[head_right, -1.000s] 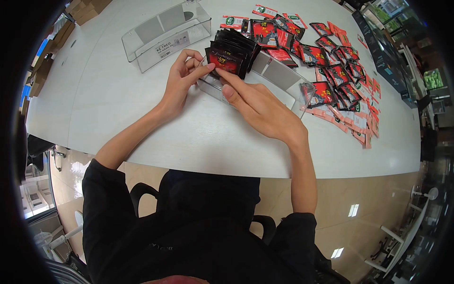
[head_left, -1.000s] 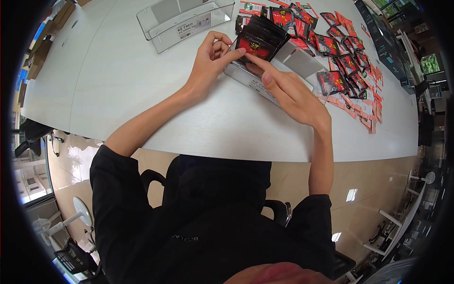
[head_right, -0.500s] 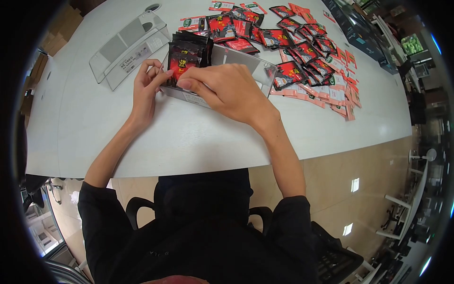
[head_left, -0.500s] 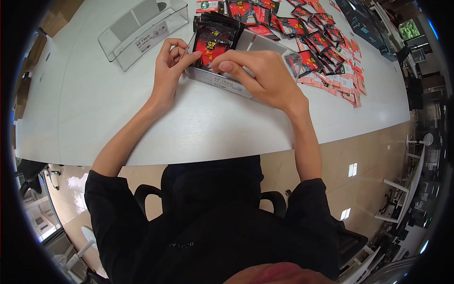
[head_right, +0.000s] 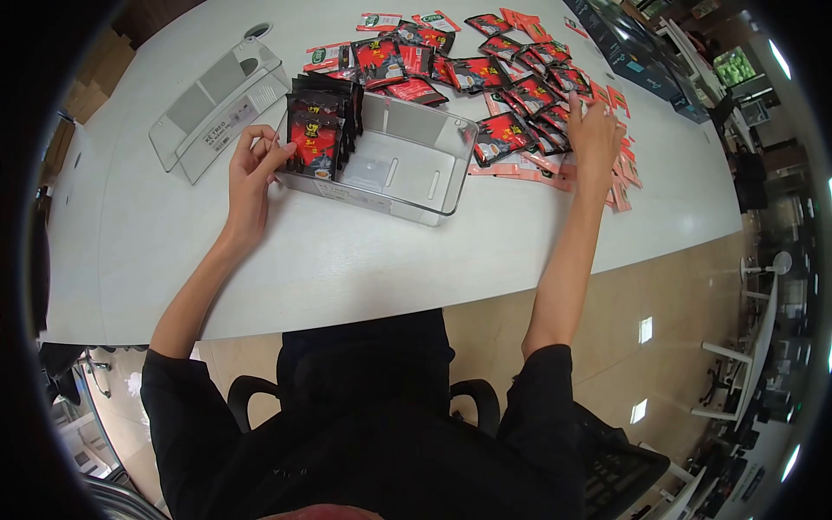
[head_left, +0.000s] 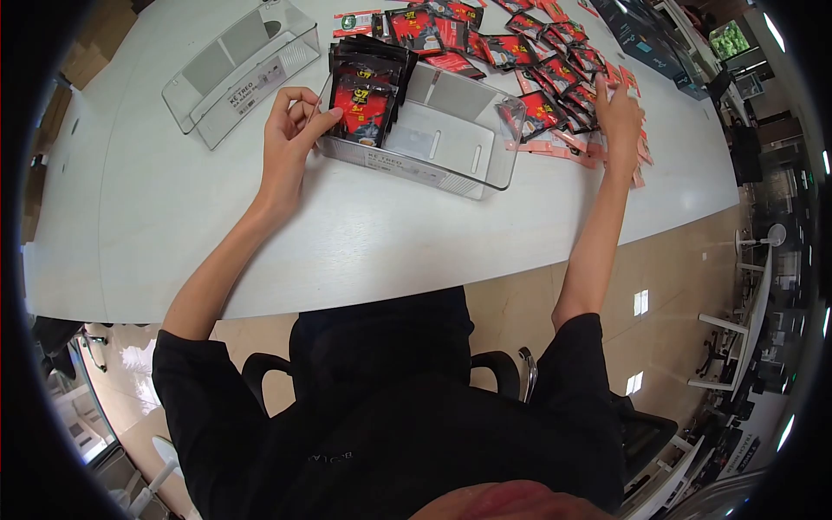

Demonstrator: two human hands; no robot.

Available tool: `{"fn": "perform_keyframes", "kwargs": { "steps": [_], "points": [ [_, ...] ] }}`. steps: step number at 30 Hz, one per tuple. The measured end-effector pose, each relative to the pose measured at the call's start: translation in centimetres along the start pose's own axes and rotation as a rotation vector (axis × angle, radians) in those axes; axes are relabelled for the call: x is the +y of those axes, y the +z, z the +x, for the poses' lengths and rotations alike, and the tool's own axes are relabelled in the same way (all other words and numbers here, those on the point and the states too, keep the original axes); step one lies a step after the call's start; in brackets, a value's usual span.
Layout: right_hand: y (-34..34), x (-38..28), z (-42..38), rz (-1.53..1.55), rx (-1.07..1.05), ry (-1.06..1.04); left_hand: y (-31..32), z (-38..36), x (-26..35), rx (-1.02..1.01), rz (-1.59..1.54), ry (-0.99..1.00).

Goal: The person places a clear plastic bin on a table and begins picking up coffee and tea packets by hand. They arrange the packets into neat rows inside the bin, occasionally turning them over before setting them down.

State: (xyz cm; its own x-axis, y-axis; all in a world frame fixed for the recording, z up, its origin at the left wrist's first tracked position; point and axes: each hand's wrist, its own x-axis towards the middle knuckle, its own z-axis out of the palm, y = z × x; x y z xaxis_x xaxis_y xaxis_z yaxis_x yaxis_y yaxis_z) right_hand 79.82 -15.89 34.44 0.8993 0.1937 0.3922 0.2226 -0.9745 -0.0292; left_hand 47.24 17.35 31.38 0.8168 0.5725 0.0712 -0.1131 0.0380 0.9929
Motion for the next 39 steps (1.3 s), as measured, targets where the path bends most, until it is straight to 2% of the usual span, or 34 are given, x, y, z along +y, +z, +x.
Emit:
{"fn": "perform_keyframes", "kwargs": {
  "steps": [1,3,5,7,13,15,16,21,23,28,32,35,37,38,39],
  "points": [
    [0.3,0.6,0.0,-0.002,0.003,0.003,0.1,0.0,0.1,-0.003,-0.002,0.002],
    [0.9,2.0,-0.5,0.126,-0.184,0.093,0.2,-0.2,0.4,0.014,-0.005,-0.014],
    [0.4,1.6,-1.0,0.138,-0.182,0.124,0.2,-0.1,0.2,0.014,-0.003,-0.015],
    [-0.2,1.4,-1.4,0.243,-0.286,0.081,0.1,0.0,0.1,0.013,0.001,-0.010],
    [-0.3,0.9,-2.1,0.471,-0.317,0.077,0.0,0.2,-0.2,0.029,0.011,-0.001],
    [0.0,0.7,-2.1,0.593,-0.189,0.082,-0.1,0.3,-0.2,0.029,-0.008,0.003],
    [-1.2,-0.1,-2.5,0.655,-0.195,0.139,-0.1,0.3,-0.2,0.023,-0.006,0.003],
    [-2.9,-0.6,-2.9,0.883,-0.063,0.123,-0.2,0.3,-0.3,0.036,-0.010,-0.007],
    [-2.3,-0.5,-2.2,0.837,0.206,-0.045,-0.1,0.2,-0.1,0.040,-0.005,-0.007],
    [-3.7,-2.8,-3.0,1.090,0.436,-0.071,-0.9,0.3,-0.7,-0.005,0.016,-0.018],
    [-4.1,-4.3,-3.5,1.144,0.488,-0.116,0.0,0.1,-0.1,0.021,0.012,-0.009],
    [-4.0,-5.4,-3.7,1.219,0.518,-0.233,0.2,0.1,0.0,0.031,-0.002,0.008],
    [-4.2,-6.2,-4.3,1.088,0.444,-0.325,0.0,0.2,-0.1,0.022,-0.012,0.011],
    [-3.5,-6.3,-4.2,1.159,0.330,-0.363,0.0,0.2,-0.2,0.019,-0.011,0.010],
    [-3.2,-6.4,-4.4,1.161,0.328,-0.362,-0.1,0.2,-0.2,0.015,-0.010,0.008]
  ]
}}
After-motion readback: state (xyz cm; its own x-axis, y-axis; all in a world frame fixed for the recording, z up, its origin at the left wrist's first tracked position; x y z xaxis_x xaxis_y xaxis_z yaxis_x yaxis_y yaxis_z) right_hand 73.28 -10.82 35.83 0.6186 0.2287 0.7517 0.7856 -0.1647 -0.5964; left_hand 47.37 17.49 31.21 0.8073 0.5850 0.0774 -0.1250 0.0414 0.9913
